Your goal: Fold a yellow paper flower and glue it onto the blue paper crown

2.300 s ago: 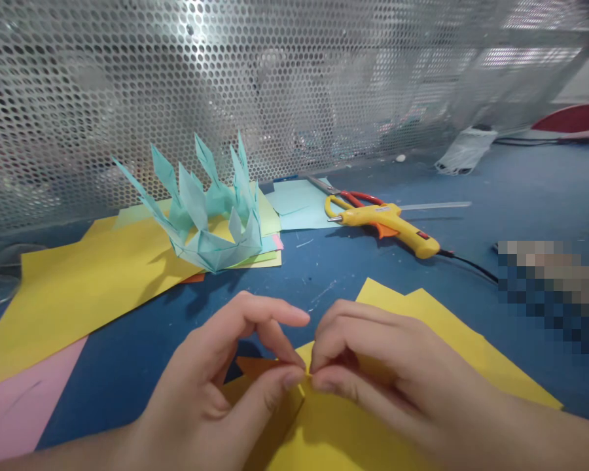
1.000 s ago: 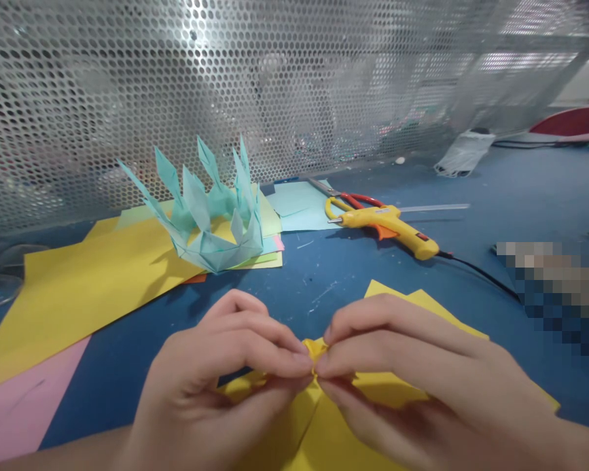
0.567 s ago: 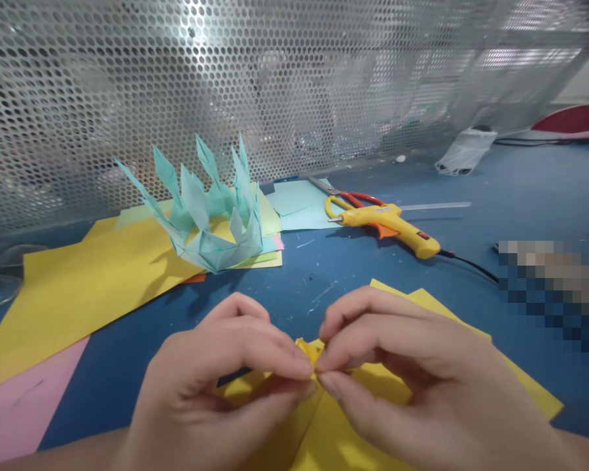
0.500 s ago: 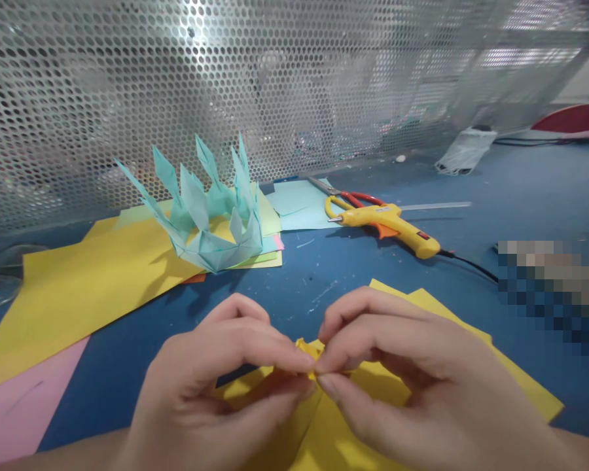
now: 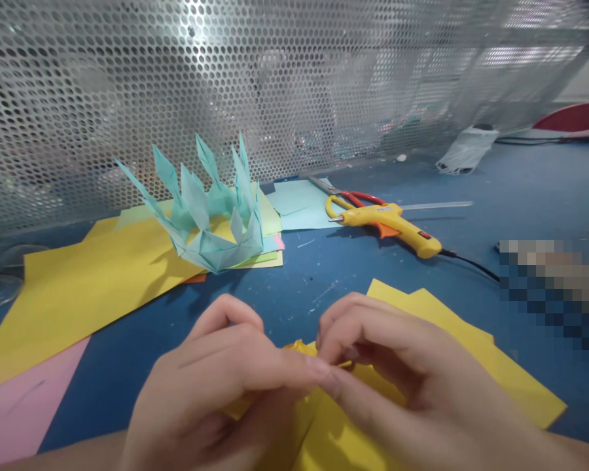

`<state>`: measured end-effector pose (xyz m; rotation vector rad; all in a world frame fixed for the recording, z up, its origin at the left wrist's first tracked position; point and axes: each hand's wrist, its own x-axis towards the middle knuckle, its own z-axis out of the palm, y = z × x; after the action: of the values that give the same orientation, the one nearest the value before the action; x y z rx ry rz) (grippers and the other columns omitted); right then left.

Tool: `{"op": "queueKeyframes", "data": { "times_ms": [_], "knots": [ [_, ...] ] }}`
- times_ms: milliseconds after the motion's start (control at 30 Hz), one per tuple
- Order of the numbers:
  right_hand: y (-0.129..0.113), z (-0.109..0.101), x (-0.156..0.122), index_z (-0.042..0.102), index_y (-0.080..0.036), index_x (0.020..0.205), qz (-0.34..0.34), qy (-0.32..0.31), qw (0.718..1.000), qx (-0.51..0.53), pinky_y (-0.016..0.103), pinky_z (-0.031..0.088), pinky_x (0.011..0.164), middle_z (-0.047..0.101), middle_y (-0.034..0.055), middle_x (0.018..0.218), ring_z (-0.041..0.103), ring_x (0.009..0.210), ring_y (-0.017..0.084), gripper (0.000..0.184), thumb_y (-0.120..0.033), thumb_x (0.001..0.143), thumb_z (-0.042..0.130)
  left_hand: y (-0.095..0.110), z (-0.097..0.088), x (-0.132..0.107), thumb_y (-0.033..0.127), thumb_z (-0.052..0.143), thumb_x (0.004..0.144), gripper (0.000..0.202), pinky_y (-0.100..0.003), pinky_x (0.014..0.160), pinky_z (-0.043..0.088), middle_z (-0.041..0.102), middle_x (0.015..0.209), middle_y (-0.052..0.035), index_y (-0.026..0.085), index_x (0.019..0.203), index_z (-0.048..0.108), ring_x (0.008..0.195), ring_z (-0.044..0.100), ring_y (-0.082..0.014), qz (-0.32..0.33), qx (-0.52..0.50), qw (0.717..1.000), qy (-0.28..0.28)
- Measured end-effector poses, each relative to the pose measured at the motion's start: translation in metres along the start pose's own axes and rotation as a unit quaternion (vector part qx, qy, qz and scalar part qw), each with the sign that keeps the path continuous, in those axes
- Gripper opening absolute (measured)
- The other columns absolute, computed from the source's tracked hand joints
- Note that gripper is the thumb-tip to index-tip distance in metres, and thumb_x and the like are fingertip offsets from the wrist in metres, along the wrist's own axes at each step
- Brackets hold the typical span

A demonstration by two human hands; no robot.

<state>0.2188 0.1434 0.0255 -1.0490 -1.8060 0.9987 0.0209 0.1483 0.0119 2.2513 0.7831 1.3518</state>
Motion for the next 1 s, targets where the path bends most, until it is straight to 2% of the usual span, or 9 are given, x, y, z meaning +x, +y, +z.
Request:
{"op": "queueKeyframes", "data": {
  "times_ms": [167, 300, 367, 467, 600, 733, 800, 933, 1000],
  "knots": [
    [0.0, 0.001, 0.003, 0.074, -0.027, 0.082, 0.011, 0.023, 0.998, -0.057, 0.027, 0.061, 0.062, 0.071, 0.0025, 0.077, 0.07, 0.077, 0.02, 0.011, -0.035, 0.085, 0.082, -0.006, -0.003, 0.001, -0.007, 0.058, 0.087, 0.037, -0.03, 0.065, 0.049, 0.071, 0.074, 0.0095, 0.024, 0.104, 0.068, 0.058, 0.057, -0.0091, 0.014, 0.017, 1.0, -0.021],
    [0.0, 0.001, 0.004, 0.077, -0.027, 0.084, 0.009, 0.021, 0.997, -0.071, 0.027, 0.061, 0.064, 0.072, 0.0024, 0.077, 0.07, 0.076, 0.02, 0.012, -0.038, 0.087, 0.08, -0.003, -0.003, -0.001, 0.004, 0.065, 0.089, 0.028, -0.029, 0.061, 0.05, 0.064, 0.066, 0.0098, 0.028, 0.105, 0.068, 0.054, 0.055, -0.0111, 0.013, 0.04, 0.999, -0.025],
    [0.002, 0.001, 0.003, 0.077, -0.027, 0.085, 0.013, 0.015, 0.997, -0.069, 0.027, 0.06, 0.064, 0.073, 0.0021, 0.077, 0.07, 0.075, 0.02, 0.01, -0.037, 0.088, 0.079, 0.001, -0.002, -0.004, 0.008, 0.066, 0.09, 0.028, -0.031, 0.061, 0.051, 0.065, 0.067, 0.01, 0.031, 0.108, 0.067, 0.054, 0.053, -0.0122, -0.002, 0.037, 0.999, -0.016],
    [0.005, 0.0, 0.002, 0.076, -0.026, 0.085, 0.023, -0.003, 0.998, -0.05, 0.026, 0.059, 0.062, 0.073, 0.0008, 0.076, 0.07, 0.072, 0.018, 0.005, -0.028, 0.09, 0.075, 0.003, -0.001, -0.007, 0.004, 0.064, 0.089, 0.032, -0.033, 0.062, 0.05, 0.069, 0.071, 0.0092, 0.032, 0.105, 0.067, 0.057, 0.052, -0.0138, -0.035, 0.025, 0.999, 0.017],
    [0.006, -0.002, 0.002, 0.071, -0.025, 0.081, 0.03, -0.028, 0.999, -0.018, 0.018, 0.054, 0.062, 0.073, -0.0039, 0.076, 0.069, 0.069, 0.012, 0.018, -0.013, 0.092, 0.065, 0.0, -0.003, -0.01, 0.002, 0.068, 0.082, 0.035, -0.026, 0.054, 0.049, 0.066, 0.069, 0.0071, 0.032, 0.101, 0.069, 0.063, 0.054, -0.0144, -0.044, -0.003, 0.999, 0.005],
    [0.002, -0.002, 0.0, 0.065, -0.025, 0.08, -0.006, -0.04, 0.997, -0.059, 0.018, 0.052, 0.06, 0.071, -0.0051, 0.076, 0.066, 0.068, 0.01, 0.022, -0.008, 0.093, 0.059, -0.003, -0.002, -0.009, 0.005, 0.074, 0.08, 0.036, -0.02, 0.051, 0.051, 0.063, 0.07, 0.0068, 0.032, 0.103, 0.067, 0.065, 0.056, -0.0136, -0.041, -0.018, 0.999, 0.006],
    [0.0, -0.002, -0.002, 0.062, -0.025, 0.082, -0.024, -0.043, 0.996, -0.079, 0.018, 0.052, 0.06, 0.07, -0.0046, 0.078, 0.066, 0.068, 0.01, 0.023, -0.005, 0.092, 0.056, -0.003, -0.001, -0.007, 0.006, 0.075, 0.078, 0.036, -0.02, 0.053, 0.053, 0.066, 0.073, 0.0062, 0.032, 0.102, 0.066, 0.067, 0.057, -0.0147, -0.051, -0.017, 0.999, -0.006],
    [0.001, -0.002, -0.005, 0.058, -0.025, 0.082, -0.044, -0.035, 0.993, -0.101, 0.018, 0.053, 0.058, 0.068, -0.0037, 0.077, 0.066, 0.067, 0.01, 0.026, -0.001, 0.091, 0.052, -0.002, -0.001, -0.007, 0.006, 0.073, 0.079, 0.034, -0.02, 0.06, 0.055, 0.071, 0.077, 0.0068, 0.032, 0.1, 0.067, 0.071, 0.057, -0.0145, -0.076, -0.023, 0.997, 0.018],
    [0.001, -0.002, -0.006, 0.057, -0.025, 0.081, -0.048, -0.032, 0.993, -0.105, 0.017, 0.054, 0.059, 0.069, -0.0037, 0.077, 0.067, 0.068, 0.01, 0.027, 0.0, 0.09, 0.052, -0.001, -0.003, -0.007, 0.01, 0.077, 0.079, 0.031, -0.021, 0.059, 0.056, 0.072, 0.076, 0.007, 0.033, 0.098, 0.068, 0.07, 0.057, -0.0149, -0.072, -0.028, 0.997, 0.003]
  ]
}}
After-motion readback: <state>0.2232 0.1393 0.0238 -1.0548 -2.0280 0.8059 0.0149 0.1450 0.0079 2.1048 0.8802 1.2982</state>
